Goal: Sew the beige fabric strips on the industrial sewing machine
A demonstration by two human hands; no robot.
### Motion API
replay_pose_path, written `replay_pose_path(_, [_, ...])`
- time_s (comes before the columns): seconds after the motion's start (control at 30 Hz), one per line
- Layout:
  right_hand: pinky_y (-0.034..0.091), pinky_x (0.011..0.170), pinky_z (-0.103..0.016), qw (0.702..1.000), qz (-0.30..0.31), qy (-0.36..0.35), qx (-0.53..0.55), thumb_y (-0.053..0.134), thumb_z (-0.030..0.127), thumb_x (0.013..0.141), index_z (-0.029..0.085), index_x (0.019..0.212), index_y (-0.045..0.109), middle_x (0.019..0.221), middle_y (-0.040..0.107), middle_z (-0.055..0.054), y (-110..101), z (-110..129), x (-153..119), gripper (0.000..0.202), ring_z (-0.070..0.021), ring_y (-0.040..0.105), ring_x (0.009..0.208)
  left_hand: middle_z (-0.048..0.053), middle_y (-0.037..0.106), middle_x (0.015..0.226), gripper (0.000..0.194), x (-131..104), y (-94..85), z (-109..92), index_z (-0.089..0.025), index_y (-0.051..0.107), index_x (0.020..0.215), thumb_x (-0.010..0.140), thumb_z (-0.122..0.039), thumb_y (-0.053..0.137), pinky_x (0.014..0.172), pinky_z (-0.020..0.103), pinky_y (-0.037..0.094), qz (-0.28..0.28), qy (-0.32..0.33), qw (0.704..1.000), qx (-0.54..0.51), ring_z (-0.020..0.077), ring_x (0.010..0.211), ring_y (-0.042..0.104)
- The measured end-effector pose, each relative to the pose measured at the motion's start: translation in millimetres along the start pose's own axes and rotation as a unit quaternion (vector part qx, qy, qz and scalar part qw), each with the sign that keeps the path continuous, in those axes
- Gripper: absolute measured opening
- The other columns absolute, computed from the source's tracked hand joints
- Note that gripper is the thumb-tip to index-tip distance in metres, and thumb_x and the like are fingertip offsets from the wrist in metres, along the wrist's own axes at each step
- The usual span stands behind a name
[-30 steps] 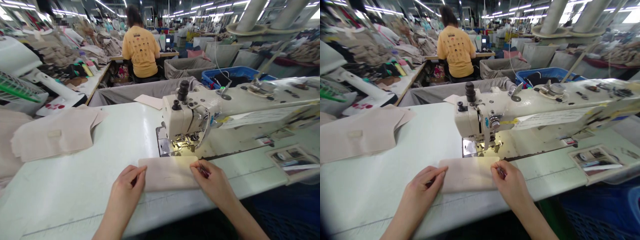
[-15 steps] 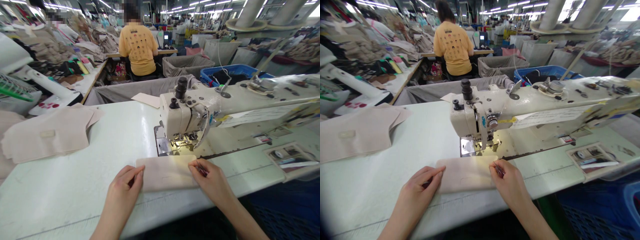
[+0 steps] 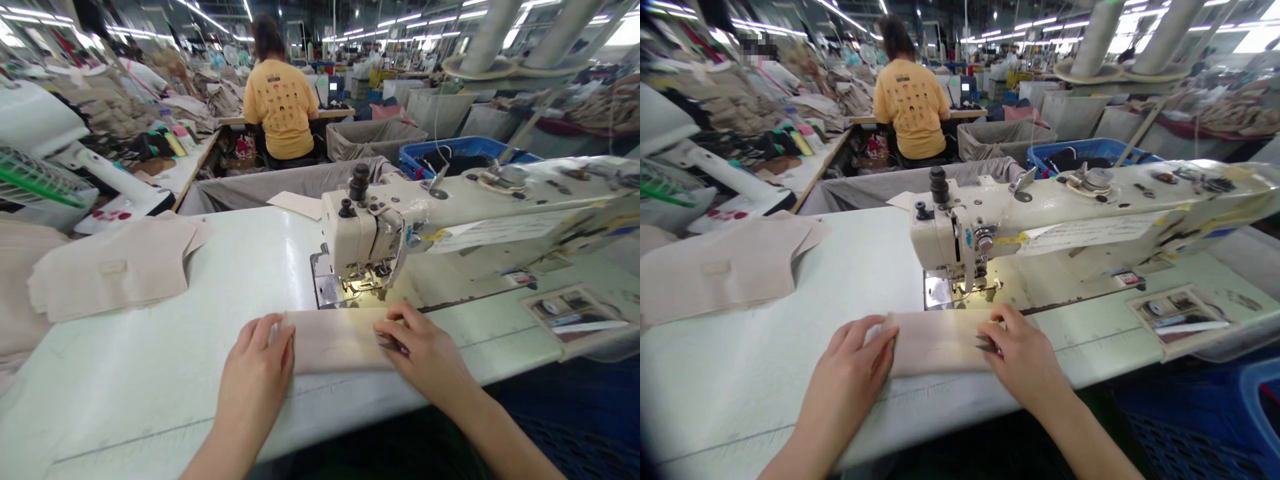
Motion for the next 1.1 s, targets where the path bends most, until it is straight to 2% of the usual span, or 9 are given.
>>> replay_pose_path(0.07, [0.054,0.075,-0.029,0.999,0.0,-0.041,-0.017,0.055,0.012,0.083,0.025,0.098,0.07,0.116,0.068,-0.007,-1,4,-2,0.025,-0.0216,0.068,0.098,0.014,0.067,0.126,0.027,6,2.1,-3,-0.018,0.074,0.098,0.093,-0.018,0.047,0.09,0.049,0.054,0.004,0.063,0.997,0.039,0.0346,0.115,0.059])
replay_pose_path(0.13, [0.055,0.076,-0.028,0.999,0.001,-0.05,-0.02,0.053,0.012,0.087,0.024,0.102,0.068,0.118,0.069,-0.007,0,6,-3,0.024,-0.021,0.069,0.097,0.012,0.069,0.122,0.027,19,11.3,0,-0.018,0.073,0.1,0.091,-0.012,0.048,0.092,0.048,0.052,0.049,0.101,0.992,0.052,0.0337,0.114,0.06])
replay_pose_path(0.23, [0.056,0.076,-0.028,0.999,-0.003,-0.049,-0.014,0.051,0.014,0.091,0.022,0.108,0.067,0.116,0.071,-0.008,4,13,-3,0.024,-0.0202,0.07,0.093,0.013,0.072,0.102,0.025,47,29.4,7,-0.016,0.072,0.094,0.091,-0.012,0.048,0.088,0.045,0.052,0.151,0.1,0.981,0.07,0.0295,0.095,0.066])
replay_pose_path(0.33, [0.057,0.077,-0.028,0.999,0.003,-0.049,-0.015,0.056,0.011,0.087,0.023,0.11,0.067,0.12,0.07,-0.008,12,25,-1,0.028,-0.0209,0.07,0.096,0.015,0.07,0.094,0.03,78,41.0,4,-0.014,0.07,0.087,0.098,-0.028,0.047,0.088,0.045,0.051,0.198,0.075,0.974,0.085,0.0296,0.092,0.067])
replay_pose_path(0.43, [0.057,0.075,-0.029,0.999,0.006,-0.038,-0.022,0.06,0.013,0.087,0.023,0.112,0.067,0.123,0.069,-0.009,19,36,1,0.028,-0.022,0.07,0.097,0.017,0.065,0.118,0.027,104,50.9,-9,-0.014,0.065,0.111,0.098,-0.033,0.05,0.096,0.047,0.048,0.182,0.079,0.979,0.05,0.0303,0.112,0.062])
replay_pose_path(0.53, [0.059,0.076,-0.031,0.999,0.0,-0.031,-0.018,0.058,0.018,0.091,0.02,0.114,0.065,0.124,0.068,-0.011,24,41,4,0.024,-0.0235,0.07,0.099,0.013,0.059,0.134,0.029,121,67.4,-14,-0.021,0.059,0.122,0.098,-0.032,0.048,0.111,0.057,0.035,0.186,0.096,0.978,0.017,0.0298,0.129,0.052])
replay_pose_path(0.67, [0.059,0.079,-0.033,0.999,-0.006,-0.033,-0.013,0.055,0.02,0.093,0.019,0.113,0.065,0.122,0.069,-0.011,28,43,9,0.022,-0.0236,0.07,0.1,0.012,0.058,0.138,0.032,134,80.8,-12,-0.024,0.059,0.125,0.098,-0.034,0.046,0.113,0.061,0.03,0.211,0.119,0.97,-0.002,0.0303,0.13,0.05])
replay_pose_path(0.83, [0.058,0.078,-0.032,0.999,-0.009,-0.026,-0.022,0.057,0.019,0.092,0.019,0.109,0.064,0.121,0.068,-0.011,32,39,12,0.019,-0.0236,0.069,0.098,0.011,0.057,0.139,0.032,141,84.4,-12,-0.023,0.062,0.122,0.096,-0.033,0.048,0.111,0.056,0.034,0.218,0.143,0.965,0.002,0.0305,0.131,0.049])
replay_pose_path(1.1, [0.056,0.071,-0.031,0.999,-0.007,-0.02,-0.03,0.058,0.019,0.093,0.02,0.105,0.063,0.113,0.069,-0.009,34,40,13,0.014,-0.0223,0.069,0.091,0.007,0.054,0.145,0.036,140,86.1,-13,-0.028,0.058,0.132,0.097,-0.034,0.05,0.115,0.051,0.031,0.2,0.156,0.967,-0.013,0.0272,0.137,0.043])
Point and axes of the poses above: each hand's wrist, its own x-axis towards the middle knuckle, its own y-axis out of the palm, z = x × y, the point moved 9 cm from there along x, towards the middle knuckle
